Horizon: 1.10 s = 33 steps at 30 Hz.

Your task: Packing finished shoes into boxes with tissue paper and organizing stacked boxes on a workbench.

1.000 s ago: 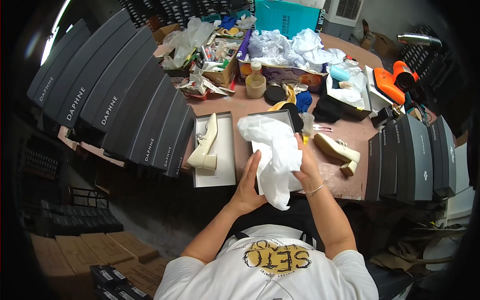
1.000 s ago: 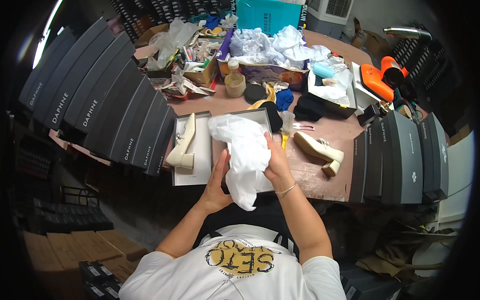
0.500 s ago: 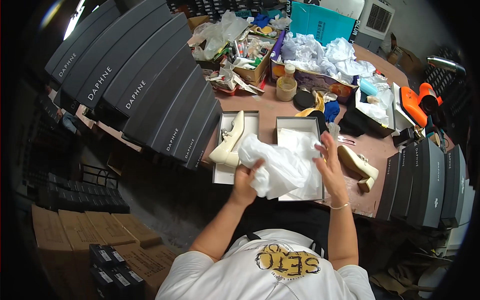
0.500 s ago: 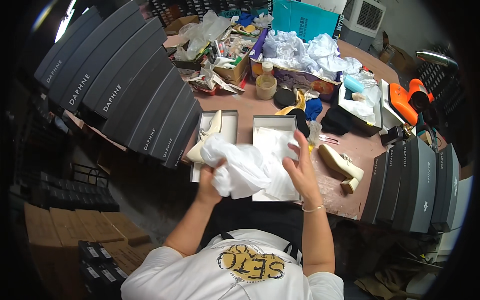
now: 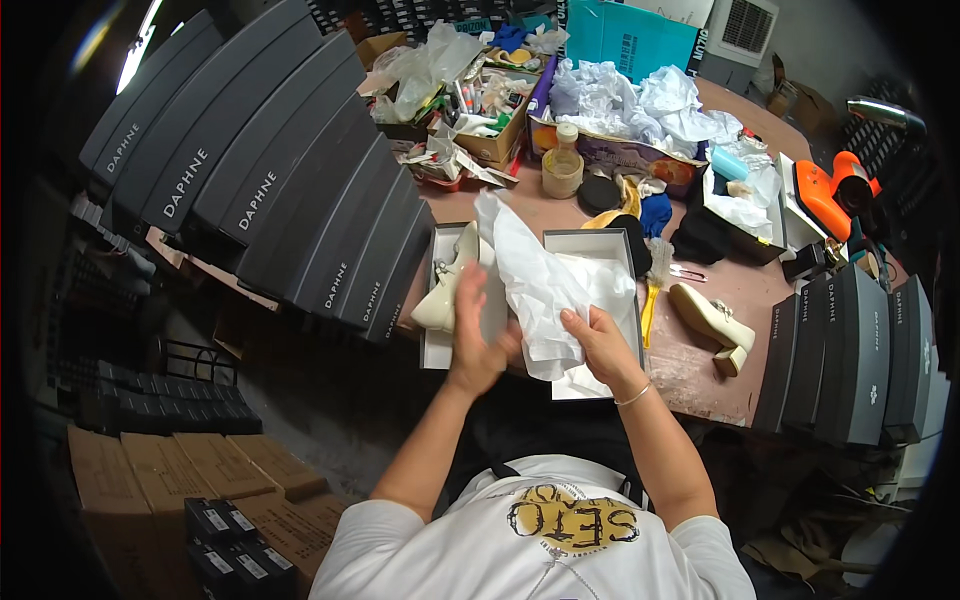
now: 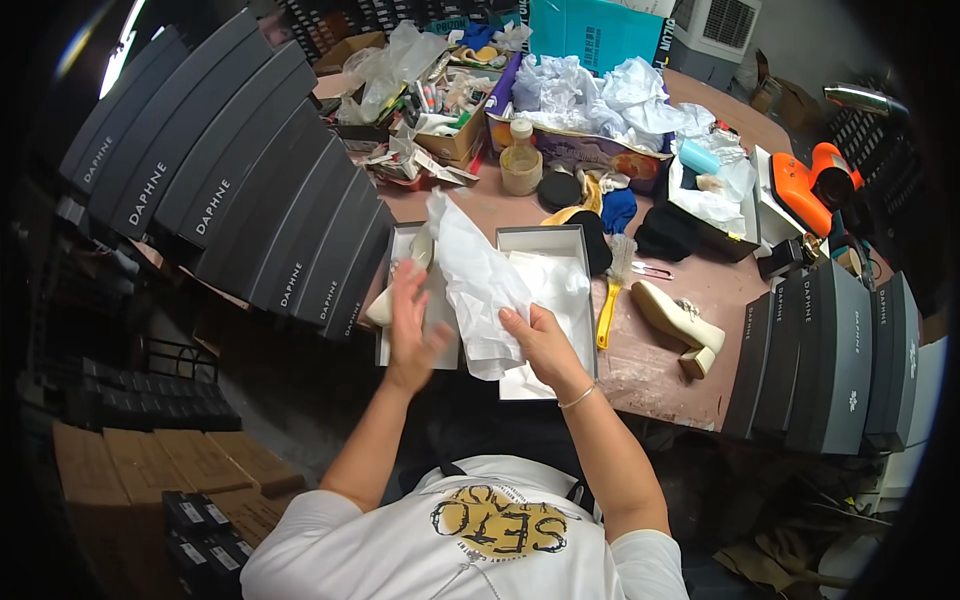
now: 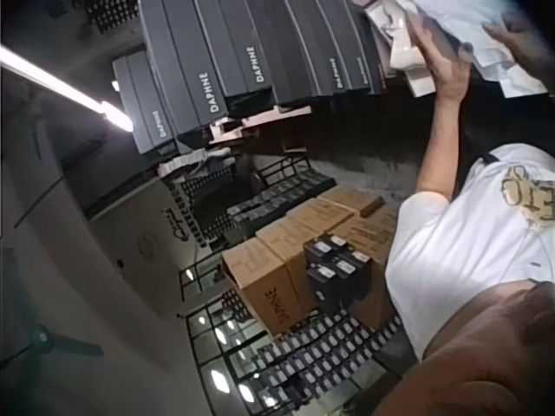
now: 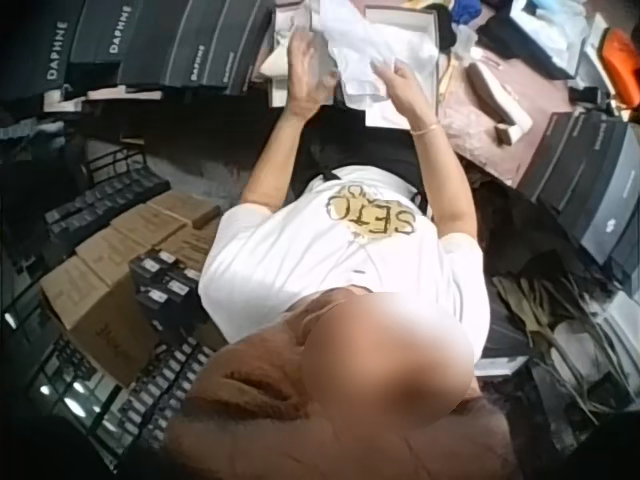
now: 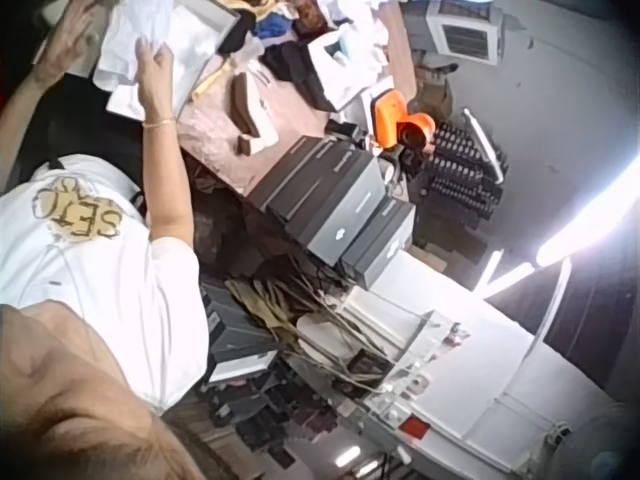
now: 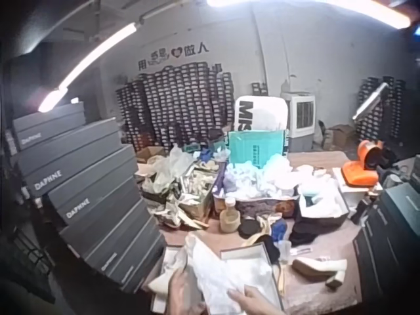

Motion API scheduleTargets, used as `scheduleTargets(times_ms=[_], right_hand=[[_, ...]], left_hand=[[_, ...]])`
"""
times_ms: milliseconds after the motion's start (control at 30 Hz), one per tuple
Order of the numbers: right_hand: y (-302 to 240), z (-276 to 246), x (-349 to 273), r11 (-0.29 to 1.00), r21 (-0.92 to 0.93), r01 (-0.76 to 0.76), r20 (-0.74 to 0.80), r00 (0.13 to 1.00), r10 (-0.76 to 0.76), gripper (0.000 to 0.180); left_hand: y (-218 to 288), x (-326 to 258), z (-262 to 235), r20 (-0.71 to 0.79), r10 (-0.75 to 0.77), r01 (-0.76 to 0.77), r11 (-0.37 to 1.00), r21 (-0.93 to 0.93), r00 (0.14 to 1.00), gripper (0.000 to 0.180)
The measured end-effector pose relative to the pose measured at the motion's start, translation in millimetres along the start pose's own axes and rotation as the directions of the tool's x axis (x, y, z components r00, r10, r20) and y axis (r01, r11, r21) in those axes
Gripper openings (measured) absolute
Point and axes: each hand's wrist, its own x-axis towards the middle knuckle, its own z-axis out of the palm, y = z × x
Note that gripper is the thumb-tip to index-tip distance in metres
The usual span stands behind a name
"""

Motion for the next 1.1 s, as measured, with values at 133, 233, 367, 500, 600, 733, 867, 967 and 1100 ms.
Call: scheduleTargets(times_ms=[133, 233, 367, 500, 600, 733, 867, 967, 1100], right_hand=[[8, 3, 4, 0.999, -0.009, -0.049, -0.012, 0.999, 0.049, 0.034], [13, 4, -1, 0.982, -0.141, -0.124, -0.059, 0.991, 0.117, 0.040], [4, -6, -10, 0.962, -0.261, -0.080, -0.112, 0.992, 0.052, 0.035], [-21, -23, -30, 0.839, -0.534, -0.104, -0.072, 0.994, 0.078, 0.027], [-49, -92, -50, 0.362, -0.929, 0.081, -0.122, 0.855, -0.505, 0.033], [-77, -240, -114, -0.145, -0.829, -0.540, -0.283, 0.630, -0.723, 0.058], [-70, -242, -140, -0.251, -0.918, -0.309, -0.133, 0.832, -0.538, 0.049], [-50, -197, -140, -0.105, -0.963, -0.246, -0.218, 0.949, -0.227, 0.052], [-48, -174, -132, -0.269, -0.928, -0.258, -0.178, 0.942, -0.286, 0.064]], left_hand=[[0, -36, 24, 0.215, 0.083, -0.180, 0.857, 0.482, 0.973, 0.070], [-14, -31, 30, 0.167, 0.148, -0.208, 0.871, 0.445, 0.975, 0.044], [-33, 5, 5, -0.028, 0.206, -0.154, 0.806, 0.572, 0.978, 0.027], [-25, 16, -6, -0.173, 0.019, 0.060, 0.897, 0.438, 0.985, 0.043], [-26, 21, -13, -0.214, -0.126, 0.154, 0.981, 0.117, 0.969, 0.048], [-13, 16, -2, 0.007, -0.039, 0.038, 0.991, 0.126, 0.999, 0.050], [-15, 5, 18, -0.096, 0.012, -0.003, 0.996, 0.091, 0.995, 0.044], [-11, 1, 19, -0.021, 0.144, -0.133, 0.952, 0.275, 0.989, 0.035], [-9, -7, 21, 0.137, 0.088, -0.134, 0.919, 0.372, 0.987, 0.032]])
